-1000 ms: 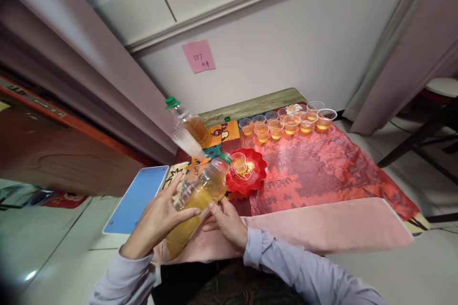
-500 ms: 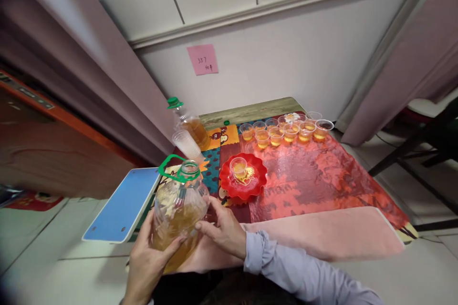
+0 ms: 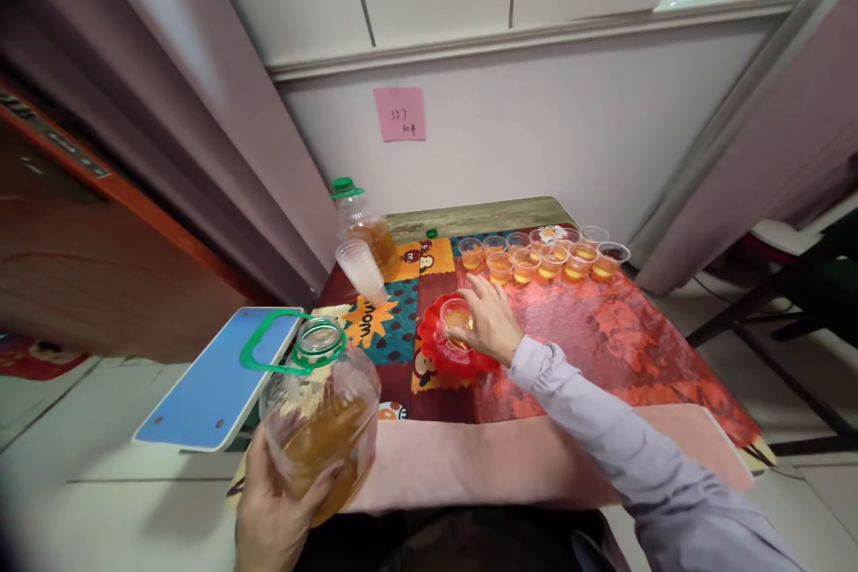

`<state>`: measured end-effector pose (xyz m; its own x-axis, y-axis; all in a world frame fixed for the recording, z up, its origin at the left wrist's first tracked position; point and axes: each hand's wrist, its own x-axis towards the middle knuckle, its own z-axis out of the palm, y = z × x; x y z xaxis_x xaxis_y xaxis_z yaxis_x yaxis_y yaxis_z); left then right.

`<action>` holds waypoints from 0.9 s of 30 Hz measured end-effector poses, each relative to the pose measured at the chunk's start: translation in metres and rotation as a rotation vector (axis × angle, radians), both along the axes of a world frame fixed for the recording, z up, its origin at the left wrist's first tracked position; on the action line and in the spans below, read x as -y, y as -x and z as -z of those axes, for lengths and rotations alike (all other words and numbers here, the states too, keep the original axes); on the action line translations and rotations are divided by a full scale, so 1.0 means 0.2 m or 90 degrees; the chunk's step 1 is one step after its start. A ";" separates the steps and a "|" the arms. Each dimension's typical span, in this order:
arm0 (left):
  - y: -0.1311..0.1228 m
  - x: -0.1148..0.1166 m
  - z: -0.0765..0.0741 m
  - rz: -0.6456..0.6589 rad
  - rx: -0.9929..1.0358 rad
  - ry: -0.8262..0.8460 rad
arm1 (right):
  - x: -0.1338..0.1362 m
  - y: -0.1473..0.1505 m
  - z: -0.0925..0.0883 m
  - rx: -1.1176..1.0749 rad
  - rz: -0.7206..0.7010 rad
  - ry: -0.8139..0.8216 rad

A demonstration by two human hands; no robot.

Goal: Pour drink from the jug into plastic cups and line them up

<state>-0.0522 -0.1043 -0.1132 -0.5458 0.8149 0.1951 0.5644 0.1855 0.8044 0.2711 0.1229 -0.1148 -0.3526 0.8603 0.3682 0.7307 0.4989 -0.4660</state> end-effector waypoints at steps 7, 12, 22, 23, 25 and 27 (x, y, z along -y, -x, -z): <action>0.00 0.01 0.02 0.010 0.013 -0.001 | -0.08 0.04 0.07 0.168 0.013 0.049; 0.04 0.01 0.05 0.010 0.010 -0.011 | -0.08 0.06 0.06 0.145 -0.010 0.020; 0.04 0.01 0.05 0.004 -0.021 -0.017 | -0.34 -0.02 -0.03 0.003 0.062 -0.040; 0.04 0.01 0.05 0.006 -0.020 -0.014 | -0.40 -0.04 -0.03 0.006 0.081 -0.042; 0.04 0.01 0.05 0.008 -0.027 -0.008 | -0.52 -0.06 -0.02 0.022 0.120 -0.044; 0.03 0.01 0.05 0.001 -0.043 -0.016 | -0.62 -0.08 0.01 0.040 0.156 -0.035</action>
